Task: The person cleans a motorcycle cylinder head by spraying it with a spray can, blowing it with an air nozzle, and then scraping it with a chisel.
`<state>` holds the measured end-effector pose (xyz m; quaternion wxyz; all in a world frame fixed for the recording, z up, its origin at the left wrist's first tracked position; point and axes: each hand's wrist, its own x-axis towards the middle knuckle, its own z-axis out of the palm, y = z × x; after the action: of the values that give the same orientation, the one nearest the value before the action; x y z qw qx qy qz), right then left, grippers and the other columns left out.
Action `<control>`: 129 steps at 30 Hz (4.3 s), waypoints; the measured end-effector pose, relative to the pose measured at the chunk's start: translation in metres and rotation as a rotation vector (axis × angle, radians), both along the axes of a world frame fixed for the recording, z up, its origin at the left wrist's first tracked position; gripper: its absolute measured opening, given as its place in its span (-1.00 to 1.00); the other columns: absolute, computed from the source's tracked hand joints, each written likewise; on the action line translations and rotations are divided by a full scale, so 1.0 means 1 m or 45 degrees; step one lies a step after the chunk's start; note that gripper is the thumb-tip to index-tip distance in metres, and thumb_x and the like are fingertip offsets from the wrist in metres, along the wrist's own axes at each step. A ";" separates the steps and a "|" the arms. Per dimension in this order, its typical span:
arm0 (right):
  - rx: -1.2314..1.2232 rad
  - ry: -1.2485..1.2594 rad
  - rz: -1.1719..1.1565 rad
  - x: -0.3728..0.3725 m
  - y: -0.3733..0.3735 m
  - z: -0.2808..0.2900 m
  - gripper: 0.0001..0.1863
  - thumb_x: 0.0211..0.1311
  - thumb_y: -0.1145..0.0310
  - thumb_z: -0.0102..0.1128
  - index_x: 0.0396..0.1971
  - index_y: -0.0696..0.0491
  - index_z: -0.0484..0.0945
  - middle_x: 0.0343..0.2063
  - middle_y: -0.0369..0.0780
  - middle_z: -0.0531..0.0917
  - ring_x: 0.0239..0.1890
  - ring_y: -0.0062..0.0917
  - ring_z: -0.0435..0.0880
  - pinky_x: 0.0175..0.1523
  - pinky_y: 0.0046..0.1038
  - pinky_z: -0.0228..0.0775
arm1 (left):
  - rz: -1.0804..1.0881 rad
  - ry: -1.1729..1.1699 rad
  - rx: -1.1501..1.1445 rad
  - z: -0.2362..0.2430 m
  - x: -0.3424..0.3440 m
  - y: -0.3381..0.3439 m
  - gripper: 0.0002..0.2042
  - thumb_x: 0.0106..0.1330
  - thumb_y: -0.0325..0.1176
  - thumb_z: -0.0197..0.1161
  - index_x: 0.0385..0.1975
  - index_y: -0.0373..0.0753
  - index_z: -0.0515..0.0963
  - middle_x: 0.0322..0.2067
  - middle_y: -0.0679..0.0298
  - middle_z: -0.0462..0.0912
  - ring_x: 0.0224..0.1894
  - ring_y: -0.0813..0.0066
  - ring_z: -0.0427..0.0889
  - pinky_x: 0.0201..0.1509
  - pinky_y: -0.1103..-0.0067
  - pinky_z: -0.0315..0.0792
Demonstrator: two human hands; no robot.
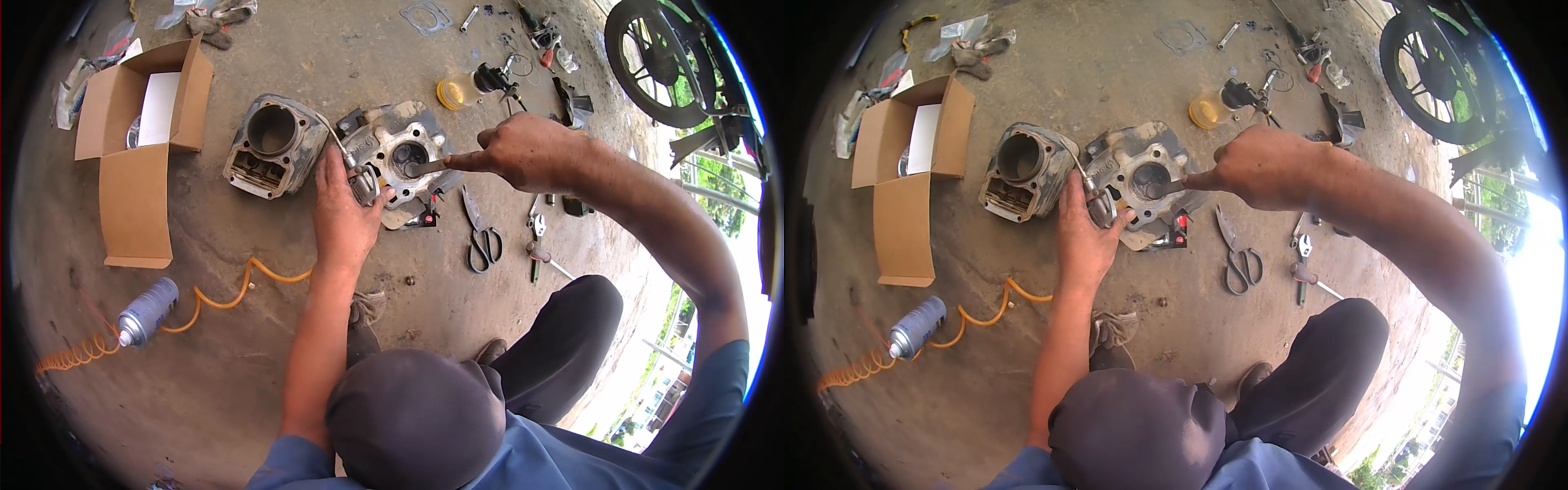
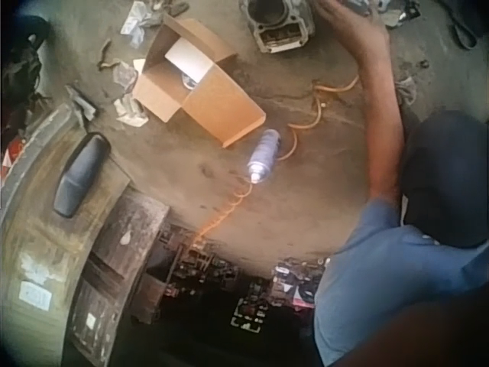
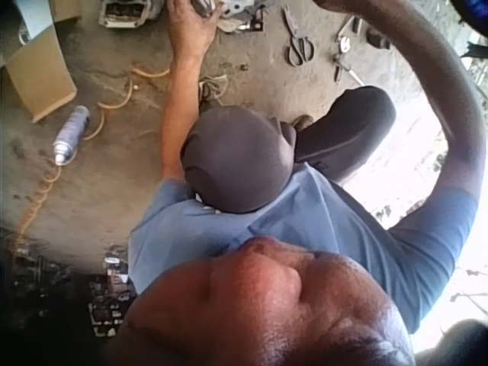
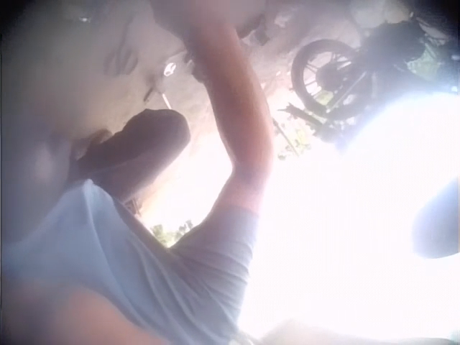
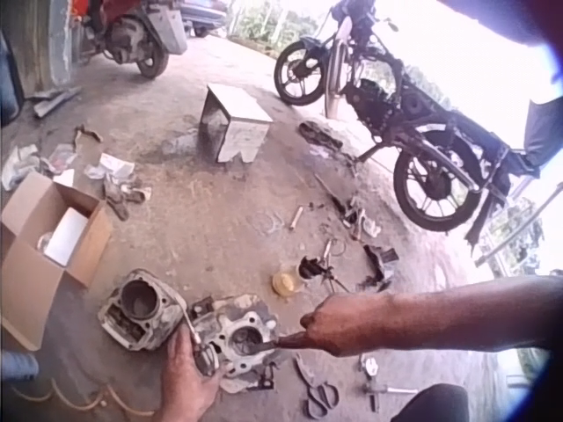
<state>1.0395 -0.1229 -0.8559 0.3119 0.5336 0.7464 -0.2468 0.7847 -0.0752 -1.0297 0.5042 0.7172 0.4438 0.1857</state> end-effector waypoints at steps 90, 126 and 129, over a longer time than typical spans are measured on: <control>0.043 0.504 -1.533 -0.091 -0.098 0.059 -0.14 0.21 0.47 0.44 0.58 -0.16 0.47 -0.03 -0.12 0.82 -0.01 -0.36 0.80 0.20 -0.28 0.65 | 0.051 -0.080 -0.076 0.004 -0.004 0.003 0.03 0.10 -0.33 0.77 0.55 -0.45 0.26 0.35 -0.11 0.49 0.29 0.02 0.66 0.41 0.27 0.54; 0.281 0.102 -0.626 -0.014 -0.051 0.056 -0.59 0.50 0.50 0.30 0.29 -0.04 0.73 -0.21 -0.13 0.88 -0.30 -0.25 0.85 -0.12 -0.19 0.72 | 0.040 -0.110 -0.024 -0.001 -0.003 0.003 0.00 0.09 -0.38 0.76 0.53 -0.38 0.27 0.38 -0.03 0.45 0.21 0.12 0.74 0.27 0.28 0.66; 0.294 0.119 -0.543 -0.011 -0.054 0.056 -0.59 0.49 0.47 0.32 0.28 -0.04 0.73 -0.35 -0.10 0.82 -0.31 -0.22 0.82 -0.17 -0.16 0.67 | 0.081 -0.090 -0.032 0.004 -0.001 0.003 0.00 0.08 -0.35 0.77 0.53 -0.43 0.32 0.33 -0.06 0.54 0.24 0.09 0.70 0.31 0.30 0.63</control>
<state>1.0284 -0.1771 -0.7997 0.1548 0.6992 0.6538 -0.2445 0.7839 -0.0723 -1.0254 0.5225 0.6892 0.4506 0.2213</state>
